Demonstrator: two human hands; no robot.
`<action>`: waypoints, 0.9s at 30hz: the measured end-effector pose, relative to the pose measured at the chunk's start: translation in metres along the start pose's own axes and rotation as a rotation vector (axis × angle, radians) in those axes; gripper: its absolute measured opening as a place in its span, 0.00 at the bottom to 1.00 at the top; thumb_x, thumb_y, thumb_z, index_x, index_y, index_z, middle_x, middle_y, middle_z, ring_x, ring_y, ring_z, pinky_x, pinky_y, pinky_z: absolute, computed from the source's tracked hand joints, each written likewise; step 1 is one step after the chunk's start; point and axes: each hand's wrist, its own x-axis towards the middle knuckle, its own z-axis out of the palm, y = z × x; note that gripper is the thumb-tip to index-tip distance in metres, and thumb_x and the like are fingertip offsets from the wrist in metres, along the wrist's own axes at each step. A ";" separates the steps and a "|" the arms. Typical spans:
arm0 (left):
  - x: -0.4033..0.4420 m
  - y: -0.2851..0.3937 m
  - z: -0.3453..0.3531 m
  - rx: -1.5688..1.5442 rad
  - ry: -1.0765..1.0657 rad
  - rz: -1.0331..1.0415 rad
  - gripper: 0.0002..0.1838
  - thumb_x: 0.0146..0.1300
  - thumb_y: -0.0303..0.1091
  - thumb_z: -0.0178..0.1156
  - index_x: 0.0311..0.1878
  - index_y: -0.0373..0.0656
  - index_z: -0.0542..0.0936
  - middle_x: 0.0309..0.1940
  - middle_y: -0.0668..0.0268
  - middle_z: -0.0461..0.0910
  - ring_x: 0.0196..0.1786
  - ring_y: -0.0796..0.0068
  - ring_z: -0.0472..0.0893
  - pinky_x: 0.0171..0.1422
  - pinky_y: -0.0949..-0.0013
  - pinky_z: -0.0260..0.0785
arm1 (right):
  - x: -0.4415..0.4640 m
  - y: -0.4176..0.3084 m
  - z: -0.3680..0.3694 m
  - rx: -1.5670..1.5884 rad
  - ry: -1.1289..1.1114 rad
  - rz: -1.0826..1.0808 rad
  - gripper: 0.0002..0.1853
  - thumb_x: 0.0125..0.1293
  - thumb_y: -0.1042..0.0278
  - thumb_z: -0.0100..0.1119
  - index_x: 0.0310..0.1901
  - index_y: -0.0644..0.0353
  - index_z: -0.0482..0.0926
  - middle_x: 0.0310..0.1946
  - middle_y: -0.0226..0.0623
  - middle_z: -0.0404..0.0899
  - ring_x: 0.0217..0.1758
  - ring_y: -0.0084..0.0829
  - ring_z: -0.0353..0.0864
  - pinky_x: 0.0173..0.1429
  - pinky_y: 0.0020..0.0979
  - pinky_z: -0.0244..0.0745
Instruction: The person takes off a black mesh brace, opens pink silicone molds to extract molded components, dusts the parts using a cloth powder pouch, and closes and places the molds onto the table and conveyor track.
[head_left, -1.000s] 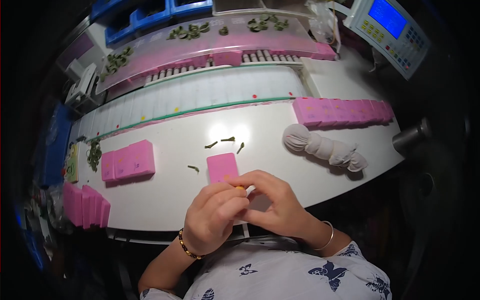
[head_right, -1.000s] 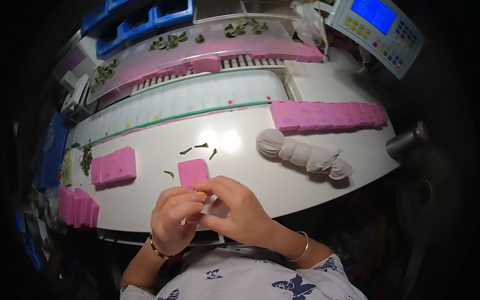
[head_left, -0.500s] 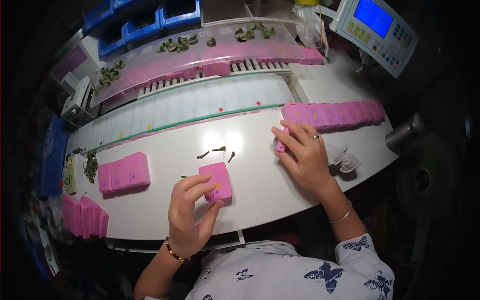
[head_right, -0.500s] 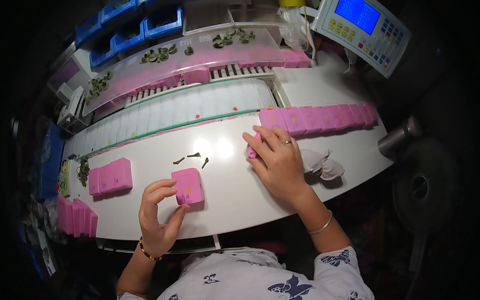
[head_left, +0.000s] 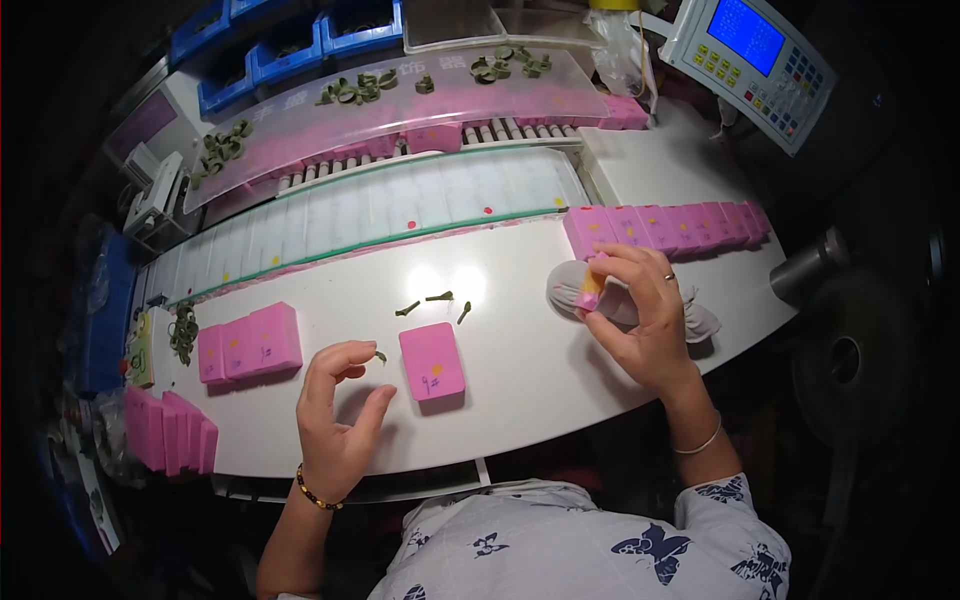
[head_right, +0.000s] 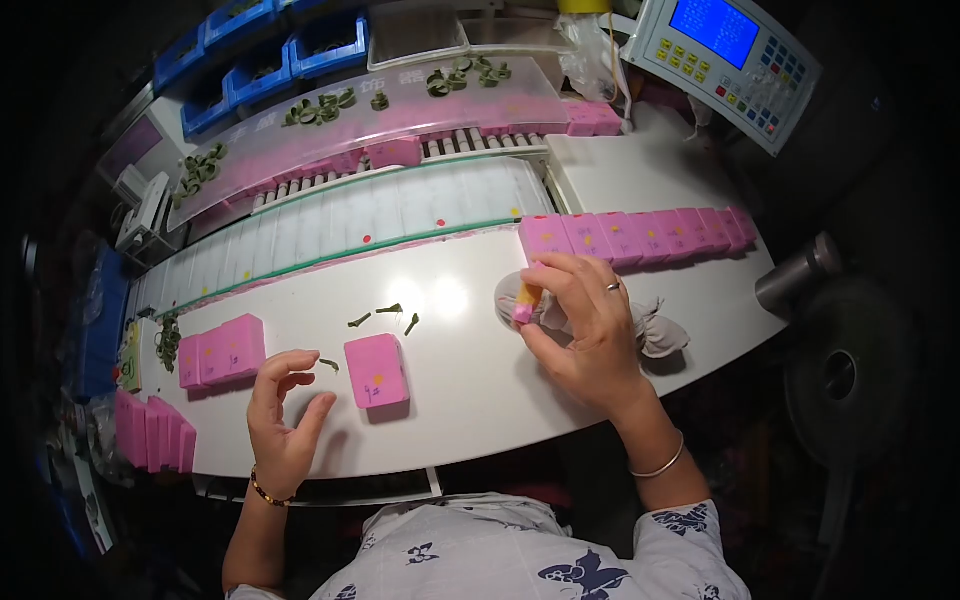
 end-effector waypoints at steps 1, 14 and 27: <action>0.001 0.002 -0.001 0.004 0.002 -0.002 0.24 0.55 0.18 0.70 0.56 0.37 0.78 0.54 0.57 0.82 0.52 0.64 0.81 0.56 0.64 0.75 | 0.003 0.000 0.004 0.005 0.000 -0.002 0.23 0.52 0.73 0.71 0.53 0.56 0.80 0.54 0.43 0.81 0.58 0.48 0.78 0.63 0.45 0.71; 0.033 -0.011 -0.001 0.253 -0.445 0.065 0.51 0.45 0.41 0.82 0.72 0.39 0.68 0.71 0.51 0.66 0.73 0.48 0.64 0.76 0.54 0.61 | 0.000 0.004 0.020 -0.102 -0.143 0.011 0.24 0.52 0.74 0.70 0.53 0.61 0.78 0.54 0.46 0.75 0.55 0.48 0.76 0.61 0.44 0.74; 0.005 -0.011 0.030 0.226 -0.319 0.304 0.33 0.48 0.19 0.74 0.58 0.44 0.72 0.56 0.50 0.75 0.49 0.52 0.83 0.45 0.61 0.82 | -0.019 -0.068 0.058 1.120 -0.095 0.337 0.35 0.55 0.87 0.71 0.65 0.62 0.70 0.62 0.36 0.67 0.58 0.24 0.76 0.60 0.29 0.76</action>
